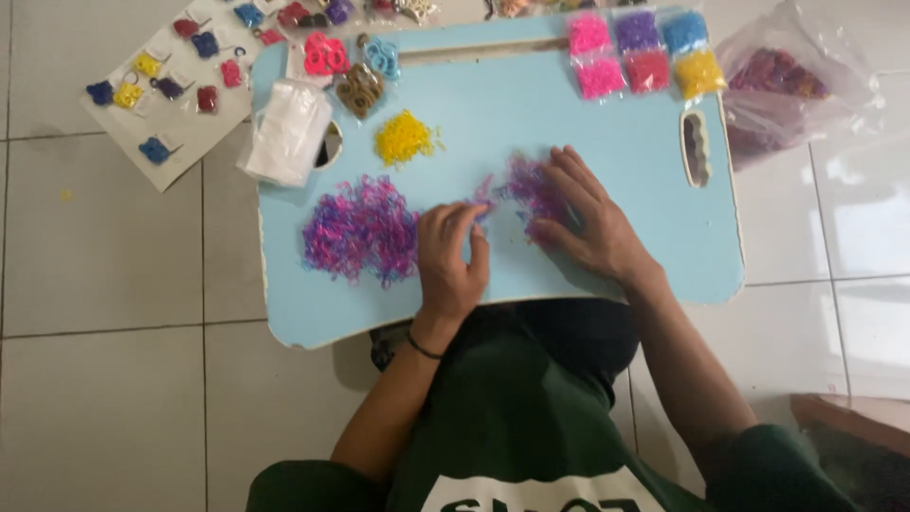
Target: Sorting and arranging colorful rubber bands on a small table
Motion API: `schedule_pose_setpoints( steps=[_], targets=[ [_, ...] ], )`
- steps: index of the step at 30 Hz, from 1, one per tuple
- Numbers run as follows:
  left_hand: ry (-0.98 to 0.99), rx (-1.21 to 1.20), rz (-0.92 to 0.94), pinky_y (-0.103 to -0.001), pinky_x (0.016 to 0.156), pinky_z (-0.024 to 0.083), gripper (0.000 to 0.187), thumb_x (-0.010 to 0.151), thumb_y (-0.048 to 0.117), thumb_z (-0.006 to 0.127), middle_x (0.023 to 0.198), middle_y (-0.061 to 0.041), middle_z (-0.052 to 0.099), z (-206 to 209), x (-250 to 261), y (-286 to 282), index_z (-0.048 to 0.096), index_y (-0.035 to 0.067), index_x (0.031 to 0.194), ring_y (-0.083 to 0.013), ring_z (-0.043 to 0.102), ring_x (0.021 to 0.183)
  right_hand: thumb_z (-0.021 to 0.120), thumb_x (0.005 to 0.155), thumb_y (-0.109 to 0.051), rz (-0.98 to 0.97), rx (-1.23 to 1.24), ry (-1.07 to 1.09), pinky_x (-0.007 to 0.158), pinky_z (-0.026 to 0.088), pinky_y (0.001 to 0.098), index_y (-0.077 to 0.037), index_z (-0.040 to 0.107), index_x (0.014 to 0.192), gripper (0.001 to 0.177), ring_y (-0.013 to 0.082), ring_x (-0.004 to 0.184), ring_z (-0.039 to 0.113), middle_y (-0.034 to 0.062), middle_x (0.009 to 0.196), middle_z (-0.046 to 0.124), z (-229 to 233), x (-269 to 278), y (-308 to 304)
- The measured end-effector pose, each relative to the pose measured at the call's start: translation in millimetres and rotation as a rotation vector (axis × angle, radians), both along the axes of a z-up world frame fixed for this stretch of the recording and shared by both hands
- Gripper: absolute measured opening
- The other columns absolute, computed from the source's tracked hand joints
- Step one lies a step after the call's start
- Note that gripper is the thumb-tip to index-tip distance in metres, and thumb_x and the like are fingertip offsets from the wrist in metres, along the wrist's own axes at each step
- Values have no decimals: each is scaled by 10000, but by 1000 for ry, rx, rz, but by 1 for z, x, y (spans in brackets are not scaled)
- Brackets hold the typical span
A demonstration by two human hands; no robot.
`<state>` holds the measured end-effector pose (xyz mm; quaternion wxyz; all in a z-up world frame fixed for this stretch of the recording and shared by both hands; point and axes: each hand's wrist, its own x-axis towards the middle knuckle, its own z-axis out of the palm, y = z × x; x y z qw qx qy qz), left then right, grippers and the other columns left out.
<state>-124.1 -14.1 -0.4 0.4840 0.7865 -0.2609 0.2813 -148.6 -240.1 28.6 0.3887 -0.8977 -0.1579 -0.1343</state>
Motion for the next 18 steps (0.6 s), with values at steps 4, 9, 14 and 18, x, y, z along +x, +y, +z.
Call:
schedule_pose_setpoints(
  steps=[4,9,14,18],
  targets=[
    [-6,0,16,-479,891,498,303,920,-34,583,1063,-91,607,-1,-1,0,688,64,1187,-333,608,996,781,923,-431,-55,-117,-180,1184,309,606,5,510,1522,789,506,1453,364,304,1545,458,-19,-1,4],
    [-11,-10,-8,-475,901,491,288,937,-31,573,1025,-79,589,0,-5,1,683,69,1183,-333,608,1011,801,931,-282,20,-166,-414,1158,383,555,-2,689,1355,520,451,1367,529,243,1402,640,-17,-11,9],
    [11,18,-35,-468,959,509,366,950,-49,519,1130,-102,626,-7,-3,-2,669,68,1262,-348,636,1112,781,929,-297,30,-150,-451,1176,388,539,-73,775,1198,351,401,1280,631,173,1276,729,-14,-11,10],
    [147,-62,-104,-555,976,517,476,954,-84,387,1216,-204,637,-10,-8,3,569,23,1380,-460,638,1151,760,947,-322,30,-189,-390,1193,348,549,-77,729,1270,406,389,1327,604,163,1330,707,-26,-11,12]
  ],
)
